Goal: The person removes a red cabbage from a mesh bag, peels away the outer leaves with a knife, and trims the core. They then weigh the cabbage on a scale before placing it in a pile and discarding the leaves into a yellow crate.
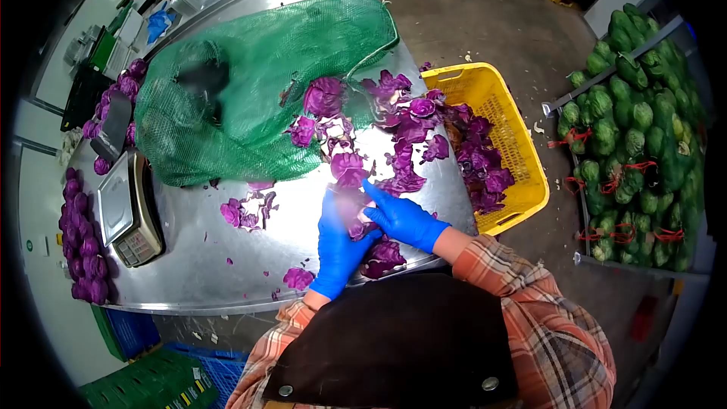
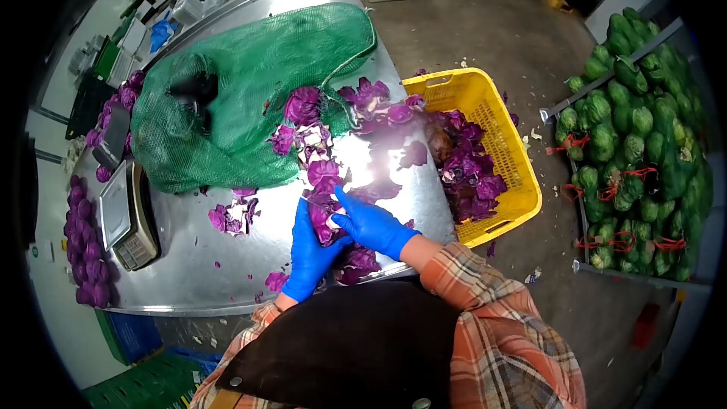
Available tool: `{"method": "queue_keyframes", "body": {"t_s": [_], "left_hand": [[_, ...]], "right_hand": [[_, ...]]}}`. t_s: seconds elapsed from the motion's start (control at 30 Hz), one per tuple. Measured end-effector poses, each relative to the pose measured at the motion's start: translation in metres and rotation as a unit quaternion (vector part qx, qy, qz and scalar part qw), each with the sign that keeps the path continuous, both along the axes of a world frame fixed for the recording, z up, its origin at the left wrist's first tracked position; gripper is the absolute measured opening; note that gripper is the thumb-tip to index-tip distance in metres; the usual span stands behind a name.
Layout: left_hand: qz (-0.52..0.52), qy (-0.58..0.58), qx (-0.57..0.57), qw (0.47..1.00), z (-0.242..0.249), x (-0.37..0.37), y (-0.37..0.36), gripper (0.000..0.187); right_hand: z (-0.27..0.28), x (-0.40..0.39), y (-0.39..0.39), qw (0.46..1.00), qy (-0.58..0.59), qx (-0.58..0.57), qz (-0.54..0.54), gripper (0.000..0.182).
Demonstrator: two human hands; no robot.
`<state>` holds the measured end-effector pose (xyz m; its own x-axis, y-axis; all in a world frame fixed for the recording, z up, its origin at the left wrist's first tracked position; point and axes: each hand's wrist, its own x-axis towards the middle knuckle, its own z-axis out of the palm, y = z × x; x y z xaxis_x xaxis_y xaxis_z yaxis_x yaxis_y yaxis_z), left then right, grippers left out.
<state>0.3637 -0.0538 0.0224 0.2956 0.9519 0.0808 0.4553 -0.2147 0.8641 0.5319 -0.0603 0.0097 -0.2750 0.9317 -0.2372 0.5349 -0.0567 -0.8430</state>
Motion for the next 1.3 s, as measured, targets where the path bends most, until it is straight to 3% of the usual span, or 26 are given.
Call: {"method": "queue_keyframes", "body": {"t_s": [0.17, 0.2, 0.3, 0.33, 0.37, 0.43, 0.47, 0.57, 0.6, 0.63, 0.7, 0.77, 0.83, 0.87, 0.97, 1.0, 1.1, 1.2, 1.3], "left_hand": [[0.041, 0.049, 0.031, 0.998, 0.005, 0.007, -0.006, 0.103], [0.039, 0.046, 0.03, 0.998, 0.004, 0.007, -0.007, 0.103], [0.032, 0.037, 0.001, 0.999, -0.001, 0.005, -0.005, 0.105], [0.029, 0.034, -0.033, 0.998, -0.001, 0.003, -0.006, 0.108], [0.026, 0.03, -0.065, 0.997, -0.001, 0.002, -0.006, 0.111], [-0.019, 0.037, -0.007, 0.999, -0.005, -0.004, -0.014, 0.113], [-0.04, 0.039, 0.025, 0.998, -0.009, -0.007, -0.019, 0.114], [0.013, 0.026, 0.0, 1.0, -0.02, -0.018, -0.029, 0.122], [0.032, 0.005, -0.019, 0.999, -0.021, -0.023, -0.031, 0.122], [0.054, -0.017, -0.038, 0.998, -0.009, -0.023, -0.03, 0.122], [0.068, 0.028, -0.015, 0.997, -0.01, -0.024, -0.026, 0.119], [0.099, 0.038, -0.033, 0.994, -0.012, -0.023, -0.029, 0.116], [0.103, 0.039, 0.011, 0.994, -0.02, -0.022, -0.032, 0.114], [0.102, 0.039, 0.033, 0.993, -0.022, -0.021, -0.033, 0.113], [0.134, 0.034, 0.001, 0.99, -0.019, -0.017, -0.034, 0.112], [0.143, 0.025, -0.03, 0.989, -0.013, -0.017, -0.036, 0.112], [0.172, 0.006, -0.031, 0.985, -0.027, -0.022, -0.04, 0.11], [0.152, -0.008, -0.046, 0.987, -0.023, -0.025, -0.035, 0.111], [0.124, -0.024, -0.013, 0.992, -0.03, -0.033, -0.029, 0.109]], "right_hand": [[-0.014, 0.004, 0.015, 0.999, -0.01, 0.038, -0.008, 0.053], [-0.014, 0.009, 0.02, 0.997, 0.069, -0.031, -0.01, 0.054], [0.009, 0.018, 0.029, 0.968, 0.097, -0.229, -0.036, 0.048], [-0.002, 0.019, 0.03, 0.975, 0.09, -0.201, -0.014, 0.056], [-0.01, 0.021, 0.034, 0.963, 0.137, -0.217, -0.08, 0.055], [-0.025, 0.02, 0.041, 0.919, 0.231, -0.247, -0.204, 0.053], [-0.022, 0.041, 0.05, 0.934, 0.183, -0.269, -0.147, 0.056], [-0.007, 0.038, 0.043, 0.953, 0.17, -0.223, -0.109, 0.072], [-0.017, 0.026, 0.036, 0.962, 0.156, -0.176, -0.138, 0.079], [0.005, 0.017, 0.027, 0.949, 0.183, -0.202, -0.156, 0.085], [-0.001, 0.001, 0.01, 0.932, 0.234, -0.16, -0.226, 0.085], [0.031, -0.009, -0.01, 0.931, 0.235, -0.16, -0.229, 0.093], [0.005, -0.028, -0.017, 0.954, 0.242, -0.034, -0.175, 0.093], [0.015, -0.026, -0.025, 0.972, 0.16, -0.098, -0.143, 0.085], [0.031, -0.019, -0.012, 0.96, 0.161, -0.204, -0.106, 0.077], [0.021, -0.018, -0.013, 0.965, 0.174, -0.161, -0.109, 0.061], [-0.01, -0.015, -0.013, 0.98, 0.149, -0.065, -0.119, 0.043], [-0.024, -0.01, -0.01, 0.972, 0.176, -0.039, -0.15, 0.029], [-0.033, 0.003, -0.011, 0.955, 0.157, -0.149, -0.202, 0.026]]}}
